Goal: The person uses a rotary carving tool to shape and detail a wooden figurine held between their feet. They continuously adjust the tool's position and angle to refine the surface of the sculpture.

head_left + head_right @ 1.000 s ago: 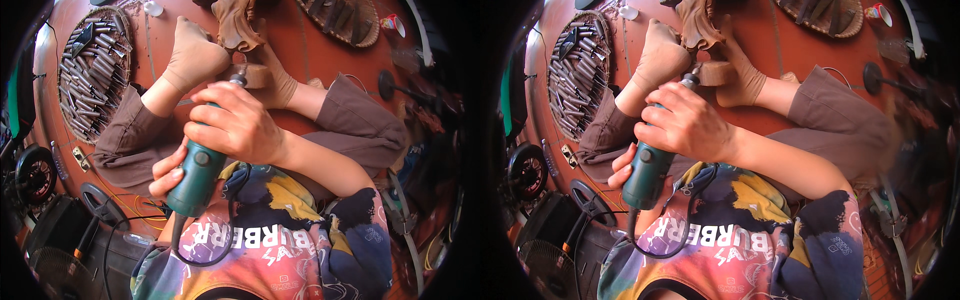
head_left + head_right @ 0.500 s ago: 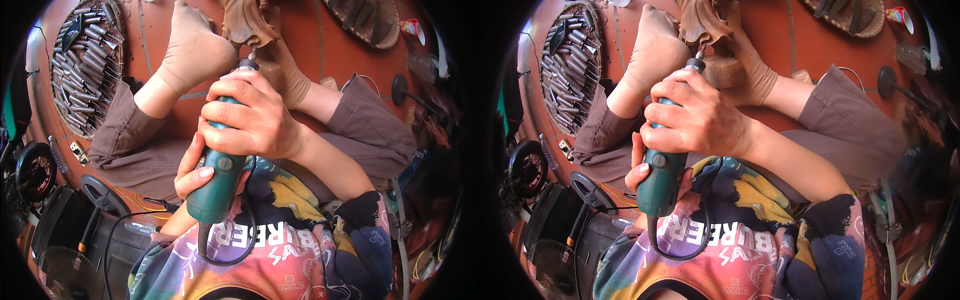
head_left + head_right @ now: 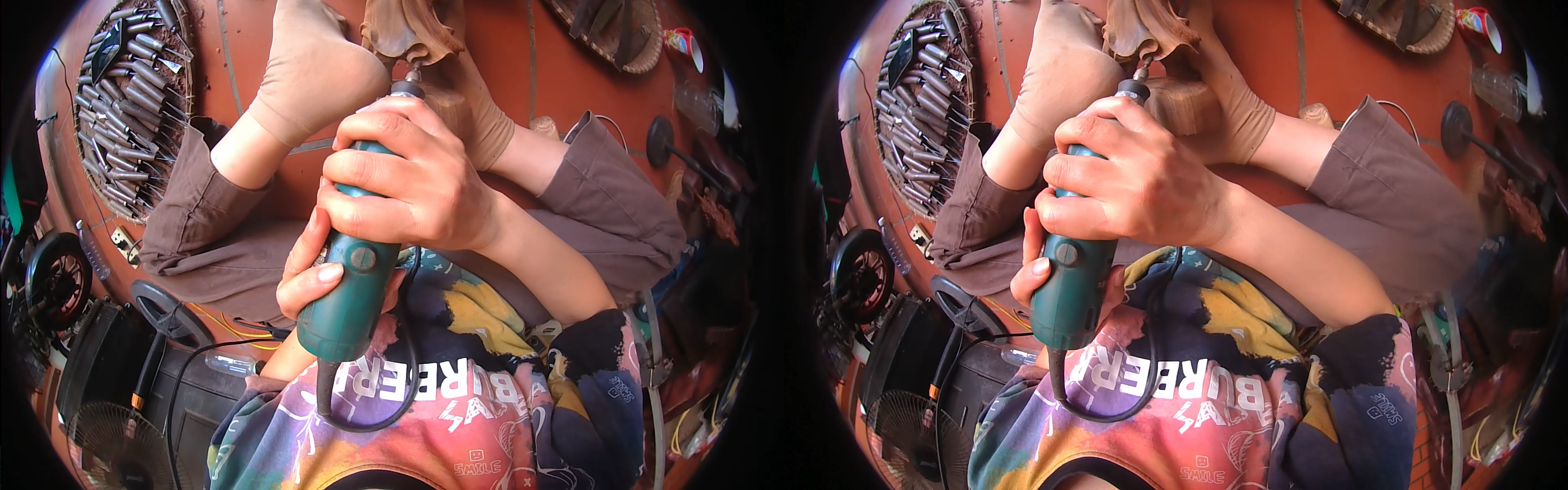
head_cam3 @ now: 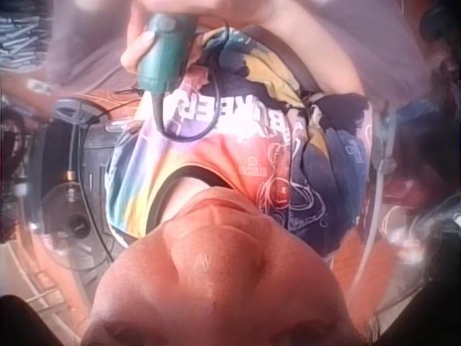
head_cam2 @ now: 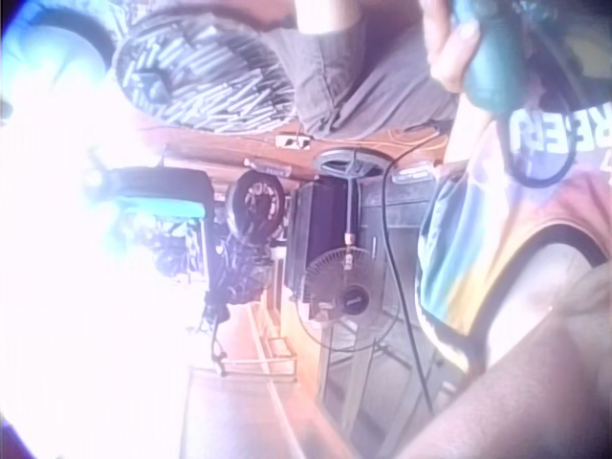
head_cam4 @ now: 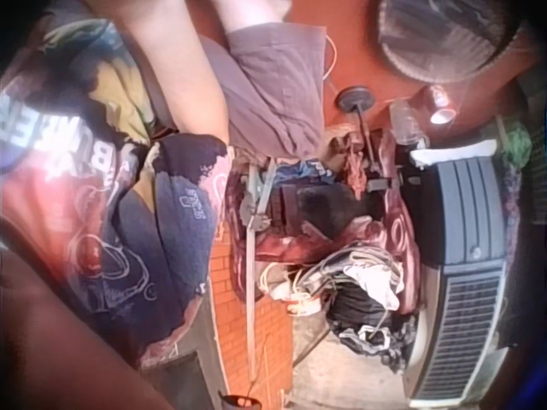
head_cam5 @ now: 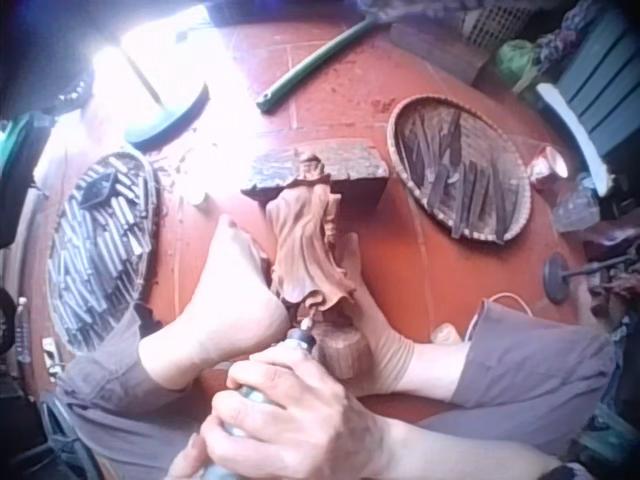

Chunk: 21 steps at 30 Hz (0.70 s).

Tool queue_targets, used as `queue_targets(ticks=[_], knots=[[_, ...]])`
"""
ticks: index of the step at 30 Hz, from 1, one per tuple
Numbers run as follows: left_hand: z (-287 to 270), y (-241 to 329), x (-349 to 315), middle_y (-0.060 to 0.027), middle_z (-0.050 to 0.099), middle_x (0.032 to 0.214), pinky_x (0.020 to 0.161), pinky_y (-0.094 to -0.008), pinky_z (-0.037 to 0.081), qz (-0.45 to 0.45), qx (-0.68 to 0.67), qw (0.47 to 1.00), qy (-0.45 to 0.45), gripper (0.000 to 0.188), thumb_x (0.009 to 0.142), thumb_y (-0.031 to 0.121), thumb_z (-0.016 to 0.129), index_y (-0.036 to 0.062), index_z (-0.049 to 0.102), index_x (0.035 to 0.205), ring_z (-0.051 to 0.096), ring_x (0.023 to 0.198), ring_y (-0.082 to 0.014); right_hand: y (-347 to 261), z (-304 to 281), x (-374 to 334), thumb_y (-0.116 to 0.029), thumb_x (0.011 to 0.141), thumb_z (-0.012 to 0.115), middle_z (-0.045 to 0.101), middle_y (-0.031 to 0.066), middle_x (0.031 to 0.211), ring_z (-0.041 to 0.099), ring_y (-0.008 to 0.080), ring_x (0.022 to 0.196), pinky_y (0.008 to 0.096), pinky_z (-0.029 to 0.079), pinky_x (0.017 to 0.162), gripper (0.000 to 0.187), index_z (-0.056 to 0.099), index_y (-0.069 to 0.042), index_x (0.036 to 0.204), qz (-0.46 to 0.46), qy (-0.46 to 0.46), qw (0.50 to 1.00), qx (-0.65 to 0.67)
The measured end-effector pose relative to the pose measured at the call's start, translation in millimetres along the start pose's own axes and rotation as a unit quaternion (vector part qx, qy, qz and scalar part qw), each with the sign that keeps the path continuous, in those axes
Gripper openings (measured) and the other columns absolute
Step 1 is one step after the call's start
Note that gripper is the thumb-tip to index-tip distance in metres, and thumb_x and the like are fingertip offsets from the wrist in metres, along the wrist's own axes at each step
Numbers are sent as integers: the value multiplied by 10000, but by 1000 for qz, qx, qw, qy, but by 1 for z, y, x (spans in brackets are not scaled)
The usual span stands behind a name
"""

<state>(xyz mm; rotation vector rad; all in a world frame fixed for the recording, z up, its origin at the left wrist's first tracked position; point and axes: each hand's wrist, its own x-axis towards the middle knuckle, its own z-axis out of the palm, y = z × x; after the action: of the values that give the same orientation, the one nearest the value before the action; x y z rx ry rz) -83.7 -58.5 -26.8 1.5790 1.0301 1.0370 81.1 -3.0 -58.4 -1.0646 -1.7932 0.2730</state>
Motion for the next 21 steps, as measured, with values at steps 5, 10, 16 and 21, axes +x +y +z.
queue_targets(ticks=[5, 10, 16, 21], knots=[[-4, -6, 6, -207, 506, 1392, 1026, -300, 456, 46, 3, 999, -12, 868, 698, -9, 835, -6, 358, 1424, 568, 1232, -255, -2, 5, 0, -185, 731, 698, 628, -30, 915, 608, 211, 990, 423, 483, 877, 116, 609, -185, 805, 12, 8, 1000, 6], [-10, -8, 9, -217, 490, 1407, 1038, -313, 452, 54, -11, 998, -24, 867, 702, -40, 818, 5, 349, 1430, 560, 1237, -259, -1, 7, 2, -189, 741, 695, 634, -37, 911, 611, 205, 977, 420, 484, 879, 106, 628, -190, 823, 15, 9, 1000, 5], [-18, -3, 16, -226, 467, 1430, 1048, -346, 453, 22, -23, 999, -36, 854, 701, -54, 821, 58, 374, 1420, 535, 1266, -286, 1, 15, 6, -200, 702, 682, 638, -5, 870, 622, 220, 862, 390, 500, 763, 132, 647, -140, 814, 5, 55, 998, 3], [-17, -6, 22, -226, 448, 1446, 1046, -394, 465, 36, -40, 998, -16, 746, 727, -8, 834, 132, 414, 1328, 502, 1300, -333, 0, 16, 12, -194, 696, 683, 642, 0, 860, 626, 219, 832, 379, 499, 737, 130, 637, -131, 800, 9, 66, 998, -1]])
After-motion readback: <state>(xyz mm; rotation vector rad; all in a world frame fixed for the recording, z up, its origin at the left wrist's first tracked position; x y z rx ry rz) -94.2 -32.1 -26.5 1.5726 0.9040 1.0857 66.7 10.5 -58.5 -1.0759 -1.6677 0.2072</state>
